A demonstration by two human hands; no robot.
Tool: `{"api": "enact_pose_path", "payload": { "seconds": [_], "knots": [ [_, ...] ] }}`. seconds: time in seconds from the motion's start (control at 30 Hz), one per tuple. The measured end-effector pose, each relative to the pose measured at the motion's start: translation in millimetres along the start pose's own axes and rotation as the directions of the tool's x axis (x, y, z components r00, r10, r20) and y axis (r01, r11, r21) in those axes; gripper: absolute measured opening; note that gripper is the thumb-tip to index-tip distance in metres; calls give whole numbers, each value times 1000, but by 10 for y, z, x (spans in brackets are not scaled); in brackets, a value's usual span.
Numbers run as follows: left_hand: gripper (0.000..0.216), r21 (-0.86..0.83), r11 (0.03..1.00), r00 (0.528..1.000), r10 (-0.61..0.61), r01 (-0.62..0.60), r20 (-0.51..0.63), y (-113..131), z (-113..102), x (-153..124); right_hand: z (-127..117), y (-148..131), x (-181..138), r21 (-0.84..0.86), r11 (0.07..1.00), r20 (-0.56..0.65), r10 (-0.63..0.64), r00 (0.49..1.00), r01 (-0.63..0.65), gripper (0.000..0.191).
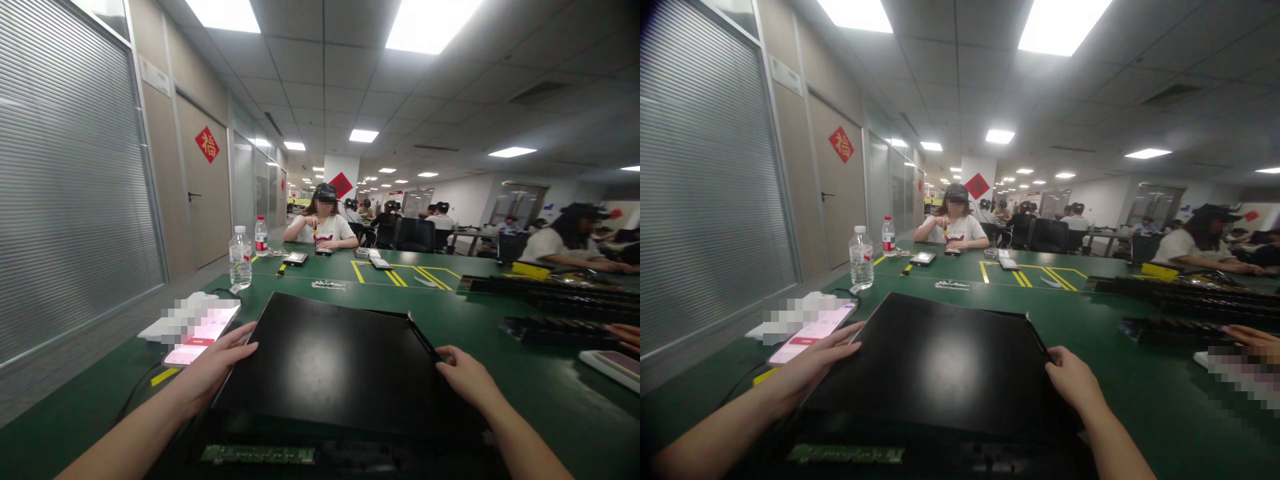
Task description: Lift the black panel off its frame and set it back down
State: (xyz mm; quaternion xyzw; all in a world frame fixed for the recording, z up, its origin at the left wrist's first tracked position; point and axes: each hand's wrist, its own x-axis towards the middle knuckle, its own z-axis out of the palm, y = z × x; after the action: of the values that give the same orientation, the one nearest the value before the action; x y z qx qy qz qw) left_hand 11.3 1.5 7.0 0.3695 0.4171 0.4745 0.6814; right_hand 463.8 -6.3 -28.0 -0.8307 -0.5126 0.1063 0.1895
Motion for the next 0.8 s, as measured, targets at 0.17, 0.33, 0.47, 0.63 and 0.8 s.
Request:
{"api": "enact_pose_path", "payload": {
  "seconds": [0.17,0.33,0.47,0.63,0.8],
  "knots": [
    [74,2,1000,1000,-6,6,17,-13,-36,20,-1,-4,-8,-5,1000,4,1,1000,-1,40],
    [71,-37,999,998,4,-1,64,-24,-63,37,-17,-13,-34,9,1000,-5,-11,1000,11,38],
    [66,-17,998,996,56,-55,71,2,-29,15,-49,-46,-74,46,999,-5,-11,1000,12,41],
    [67,14,989,988,145,-146,52,55,64,-60,-89,-95,-97,133,991,-30,10,1000,-6,48],
    [69,-63,986,984,162,-157,77,60,138,-113,-113,-58,-48,229,973,-70,-15,997,31,39]
  ]
}}
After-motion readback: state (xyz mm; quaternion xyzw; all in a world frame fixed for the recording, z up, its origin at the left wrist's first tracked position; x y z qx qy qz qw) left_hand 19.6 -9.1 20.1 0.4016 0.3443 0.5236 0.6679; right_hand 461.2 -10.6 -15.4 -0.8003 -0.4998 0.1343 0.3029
